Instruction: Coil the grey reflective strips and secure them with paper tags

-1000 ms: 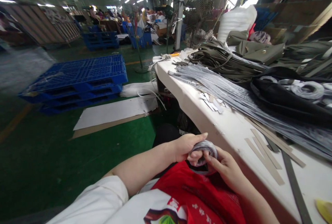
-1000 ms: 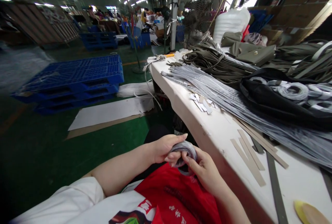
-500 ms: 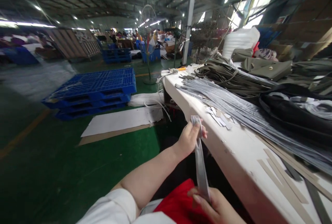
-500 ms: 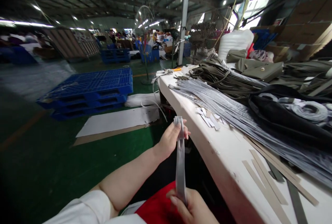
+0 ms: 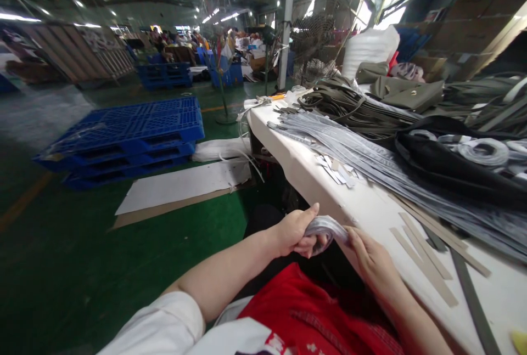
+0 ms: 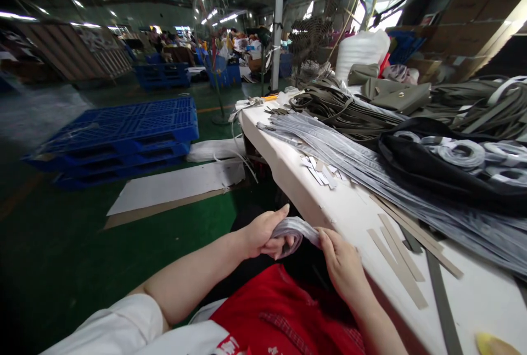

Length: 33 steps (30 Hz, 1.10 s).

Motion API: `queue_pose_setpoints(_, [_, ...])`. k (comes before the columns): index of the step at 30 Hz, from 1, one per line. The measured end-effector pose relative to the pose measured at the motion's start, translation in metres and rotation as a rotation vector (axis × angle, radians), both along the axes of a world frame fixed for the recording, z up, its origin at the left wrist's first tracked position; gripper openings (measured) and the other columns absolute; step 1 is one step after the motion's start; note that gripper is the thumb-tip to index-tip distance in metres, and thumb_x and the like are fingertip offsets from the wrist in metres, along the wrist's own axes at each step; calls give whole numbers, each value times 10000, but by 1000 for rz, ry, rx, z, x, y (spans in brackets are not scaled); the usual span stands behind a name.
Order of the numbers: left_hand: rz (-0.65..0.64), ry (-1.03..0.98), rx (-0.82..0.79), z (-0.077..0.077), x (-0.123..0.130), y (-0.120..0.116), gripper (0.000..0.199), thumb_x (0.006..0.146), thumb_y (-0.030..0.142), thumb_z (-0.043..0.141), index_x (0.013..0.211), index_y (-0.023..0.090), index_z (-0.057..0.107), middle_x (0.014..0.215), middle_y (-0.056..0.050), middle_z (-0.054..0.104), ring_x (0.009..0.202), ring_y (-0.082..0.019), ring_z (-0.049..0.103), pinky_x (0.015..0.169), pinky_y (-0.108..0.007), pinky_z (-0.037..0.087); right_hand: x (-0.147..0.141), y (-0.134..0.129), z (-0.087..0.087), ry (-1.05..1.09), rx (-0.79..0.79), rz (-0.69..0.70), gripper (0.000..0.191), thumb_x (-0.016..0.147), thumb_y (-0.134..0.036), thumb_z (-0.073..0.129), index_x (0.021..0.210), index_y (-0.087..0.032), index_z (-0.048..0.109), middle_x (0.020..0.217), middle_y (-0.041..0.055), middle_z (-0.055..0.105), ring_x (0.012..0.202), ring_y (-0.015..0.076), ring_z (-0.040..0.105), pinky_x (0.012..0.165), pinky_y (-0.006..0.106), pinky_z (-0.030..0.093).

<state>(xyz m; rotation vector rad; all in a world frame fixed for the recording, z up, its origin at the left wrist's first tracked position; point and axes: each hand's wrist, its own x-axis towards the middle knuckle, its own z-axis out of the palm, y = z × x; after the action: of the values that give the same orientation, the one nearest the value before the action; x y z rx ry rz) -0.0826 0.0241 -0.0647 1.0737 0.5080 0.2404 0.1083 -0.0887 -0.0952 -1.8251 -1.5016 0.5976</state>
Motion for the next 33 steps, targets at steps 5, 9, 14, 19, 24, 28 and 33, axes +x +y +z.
queue_pose_setpoints(5, [162,-220,-276,17,7,13,667,947,635,315,796,78,650,412,102,310,322,-42,248,496,-222,439,-50,-5,-11,157,-36,95,430,945,-544,395,1068,-196,615,875,63,685,791,225,636,766,328,499])
queue_pose_setpoints(9, [518,-298,118,14,14,13,500,915,593,464,965,116,605,691,14,515,585,-103,499,738,-304,490,-82,-15,3,320,-199,362,393,953,-498,425,840,-184,632,742,18,633,704,172,581,685,271,474])
queue_pose_setpoints(14, [318,-32,1039,-5,3,5,369,909,513,495,757,182,557,710,-42,533,667,-171,492,696,-300,387,-50,-25,34,451,-171,245,415,897,-556,515,830,-163,630,571,-29,536,481,104,440,483,224,384])
queue_pose_setpoints(19, [-178,107,1029,-8,-6,0,584,936,589,358,546,180,506,511,1,465,491,-115,424,528,-254,298,0,-15,34,73,-146,186,356,917,-505,497,855,-208,682,704,21,659,626,169,569,588,263,433])
queue_pose_setpoints(24, [-249,117,298,-8,0,-1,727,860,759,317,643,138,626,333,52,386,302,-92,360,425,-236,358,1,-12,12,126,-209,171,542,930,-599,393,589,-208,551,529,3,567,491,146,504,512,261,391])
queue_pose_setpoints(28, [-181,-81,-204,-15,11,-6,701,888,714,364,714,101,656,310,97,312,261,-62,273,447,-231,423,-27,-13,-6,436,-210,64,705,911,-724,179,541,-217,501,419,2,502,357,124,433,409,256,355])
queue_pose_setpoints(33, [1,-308,-555,-17,27,-23,615,927,635,397,823,93,669,441,75,424,356,-45,369,606,-217,494,-56,-11,-14,508,-148,-221,756,825,-828,166,703,-213,589,391,-8,461,333,152,407,348,282,321])
